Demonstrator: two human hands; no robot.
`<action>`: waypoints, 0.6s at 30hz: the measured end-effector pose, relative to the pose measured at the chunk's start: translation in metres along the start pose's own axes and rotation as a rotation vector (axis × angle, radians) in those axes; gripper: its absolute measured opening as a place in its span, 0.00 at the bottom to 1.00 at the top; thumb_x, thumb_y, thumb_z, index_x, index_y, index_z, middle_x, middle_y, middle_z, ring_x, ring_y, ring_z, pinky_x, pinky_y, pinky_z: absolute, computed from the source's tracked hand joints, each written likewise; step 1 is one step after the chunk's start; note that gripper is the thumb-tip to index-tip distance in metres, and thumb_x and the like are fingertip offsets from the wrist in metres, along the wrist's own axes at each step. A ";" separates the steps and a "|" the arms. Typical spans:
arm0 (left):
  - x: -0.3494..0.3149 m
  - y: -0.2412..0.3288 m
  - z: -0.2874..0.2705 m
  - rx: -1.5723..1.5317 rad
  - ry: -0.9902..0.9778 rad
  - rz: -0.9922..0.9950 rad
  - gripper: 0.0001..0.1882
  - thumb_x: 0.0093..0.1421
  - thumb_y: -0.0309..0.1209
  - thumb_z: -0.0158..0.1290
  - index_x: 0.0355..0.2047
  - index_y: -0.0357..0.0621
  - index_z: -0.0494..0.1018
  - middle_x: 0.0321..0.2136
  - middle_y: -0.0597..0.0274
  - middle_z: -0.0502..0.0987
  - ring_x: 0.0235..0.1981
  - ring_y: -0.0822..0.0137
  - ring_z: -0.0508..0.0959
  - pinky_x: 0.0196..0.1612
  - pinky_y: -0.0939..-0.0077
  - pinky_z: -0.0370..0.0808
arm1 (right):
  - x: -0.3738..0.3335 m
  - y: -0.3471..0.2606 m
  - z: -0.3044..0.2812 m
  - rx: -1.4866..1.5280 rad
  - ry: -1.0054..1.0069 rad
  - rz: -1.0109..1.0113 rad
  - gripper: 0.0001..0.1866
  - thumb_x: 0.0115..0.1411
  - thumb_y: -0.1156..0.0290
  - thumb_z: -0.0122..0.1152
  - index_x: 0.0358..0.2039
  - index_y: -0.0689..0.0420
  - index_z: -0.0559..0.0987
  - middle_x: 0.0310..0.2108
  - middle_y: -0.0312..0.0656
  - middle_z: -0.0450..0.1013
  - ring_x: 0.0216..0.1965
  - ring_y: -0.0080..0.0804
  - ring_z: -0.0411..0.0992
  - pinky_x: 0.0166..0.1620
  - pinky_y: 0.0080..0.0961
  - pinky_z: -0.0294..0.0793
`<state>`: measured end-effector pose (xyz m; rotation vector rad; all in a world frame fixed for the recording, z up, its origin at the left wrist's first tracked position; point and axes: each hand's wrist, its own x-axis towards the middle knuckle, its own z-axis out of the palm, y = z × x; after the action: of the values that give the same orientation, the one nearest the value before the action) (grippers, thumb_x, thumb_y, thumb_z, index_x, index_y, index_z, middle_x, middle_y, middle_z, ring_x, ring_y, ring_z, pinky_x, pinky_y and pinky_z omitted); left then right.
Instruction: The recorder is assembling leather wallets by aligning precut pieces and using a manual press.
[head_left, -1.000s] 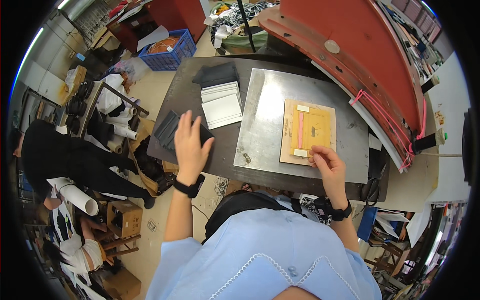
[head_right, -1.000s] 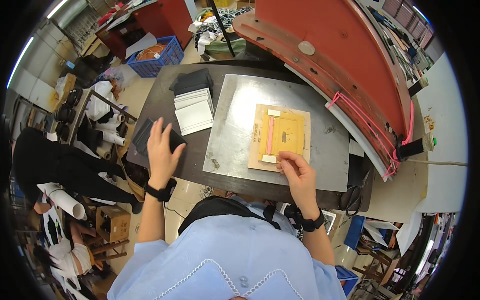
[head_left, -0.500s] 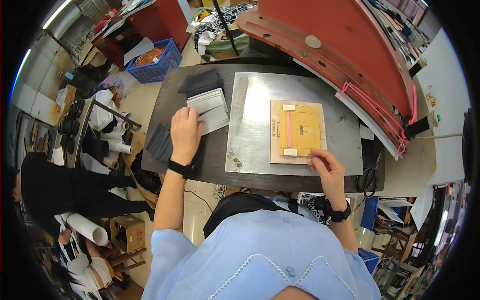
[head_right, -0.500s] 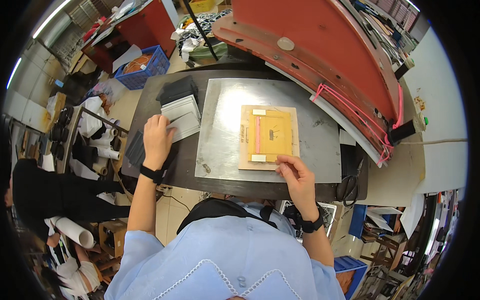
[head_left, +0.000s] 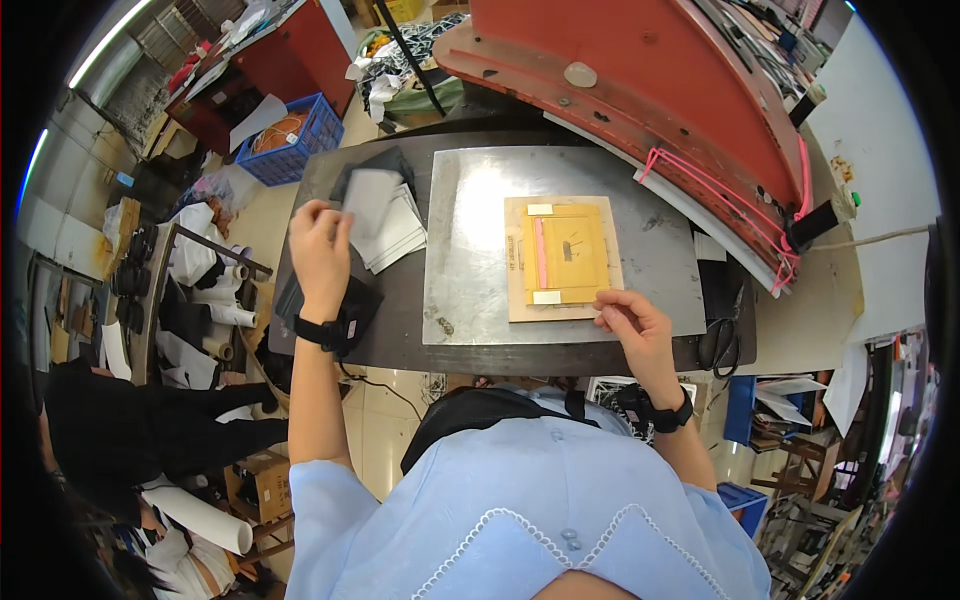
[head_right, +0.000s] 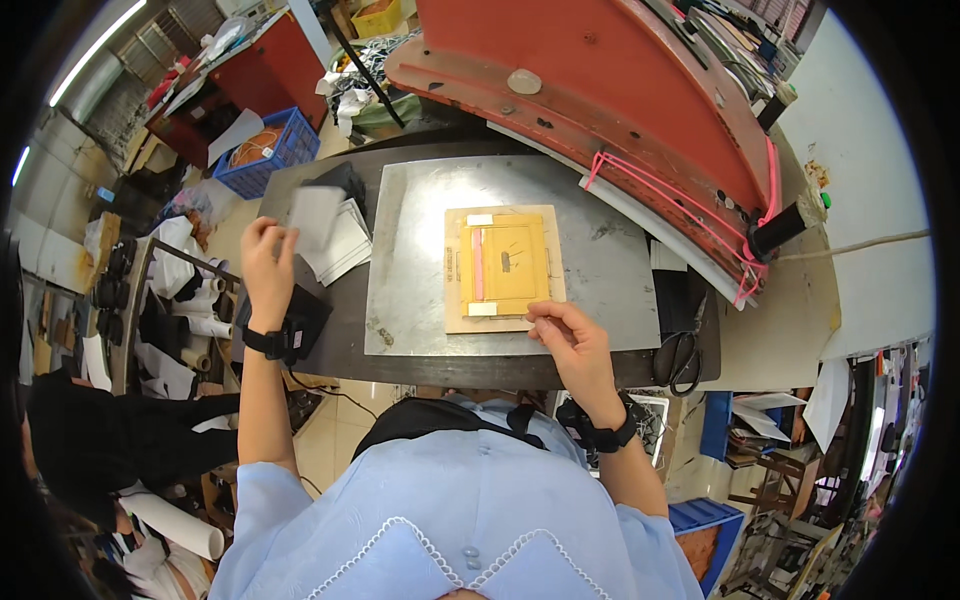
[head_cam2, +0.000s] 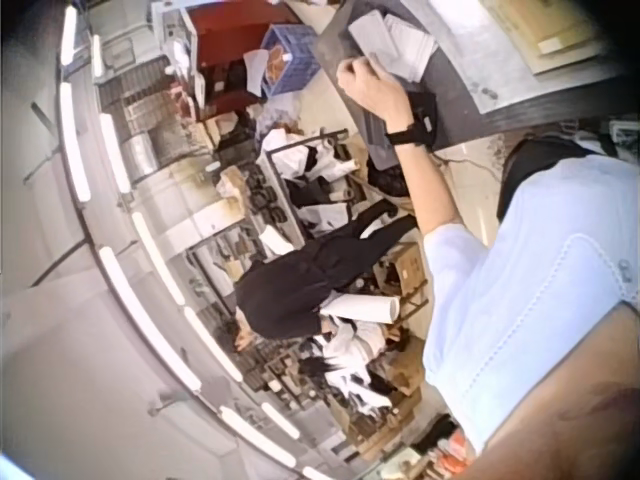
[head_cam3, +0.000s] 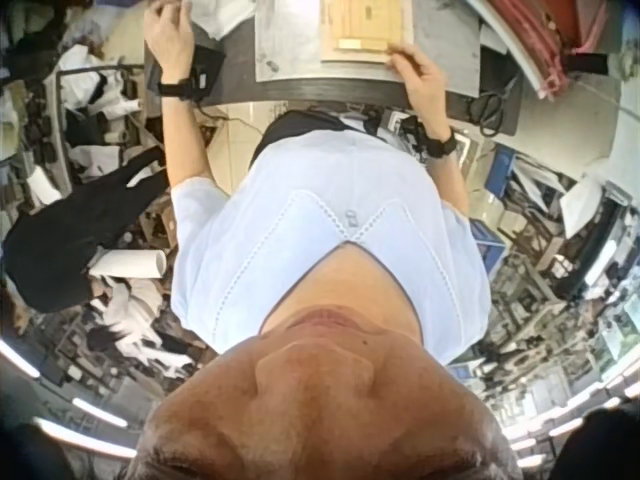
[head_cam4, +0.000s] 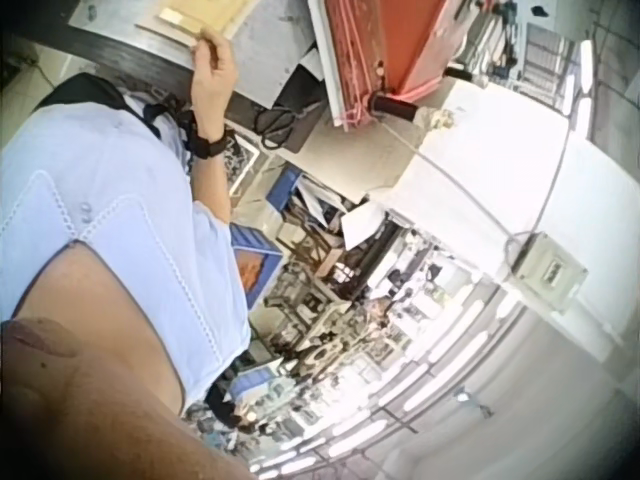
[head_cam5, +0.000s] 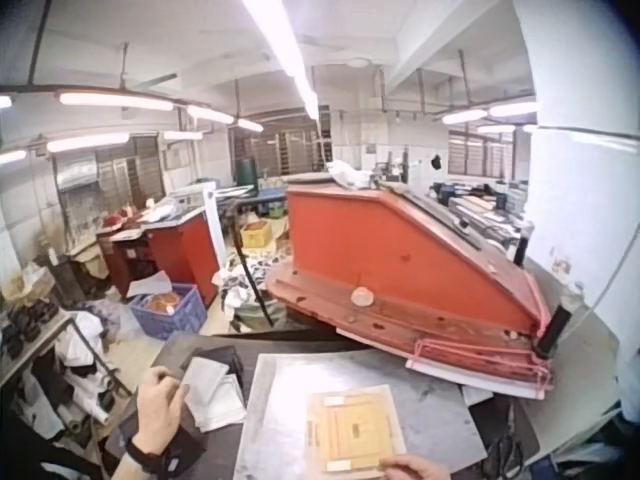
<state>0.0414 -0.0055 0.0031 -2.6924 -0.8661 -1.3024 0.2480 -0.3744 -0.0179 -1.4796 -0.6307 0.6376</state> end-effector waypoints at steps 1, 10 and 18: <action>0.005 0.006 -0.006 0.010 0.042 -0.032 0.11 0.62 0.33 0.56 0.32 0.36 0.73 0.37 0.52 0.76 0.35 0.51 0.76 0.40 0.65 0.73 | -0.001 -0.002 -0.001 0.002 0.005 0.013 0.11 0.67 0.76 0.54 0.47 0.64 0.78 0.40 0.39 0.78 0.39 0.22 0.76 0.44 0.18 0.74; -0.011 0.121 -0.021 -1.164 -0.510 -0.609 0.08 0.61 0.28 0.61 0.31 0.42 0.71 0.27 0.72 0.76 0.25 0.84 0.70 0.27 0.90 0.64 | -0.005 -0.022 0.005 0.181 -0.103 0.092 0.14 0.67 0.71 0.57 0.51 0.62 0.76 0.40 0.38 0.78 0.36 0.21 0.75 0.39 0.17 0.74; -0.050 0.177 0.010 -1.372 -0.872 -0.796 0.22 0.62 0.25 0.59 0.53 0.39 0.64 0.32 0.59 0.81 0.32 0.75 0.79 0.36 0.84 0.73 | 0.015 -0.011 -0.002 0.006 -0.104 0.207 0.13 0.66 0.64 0.60 0.43 0.61 0.79 0.31 0.32 0.75 0.27 0.14 0.70 0.29 0.13 0.70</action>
<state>0.1115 -0.1758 -0.0028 -4.4940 -1.6849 -0.7535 0.2599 -0.3653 -0.0068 -1.5258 -0.5580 0.8804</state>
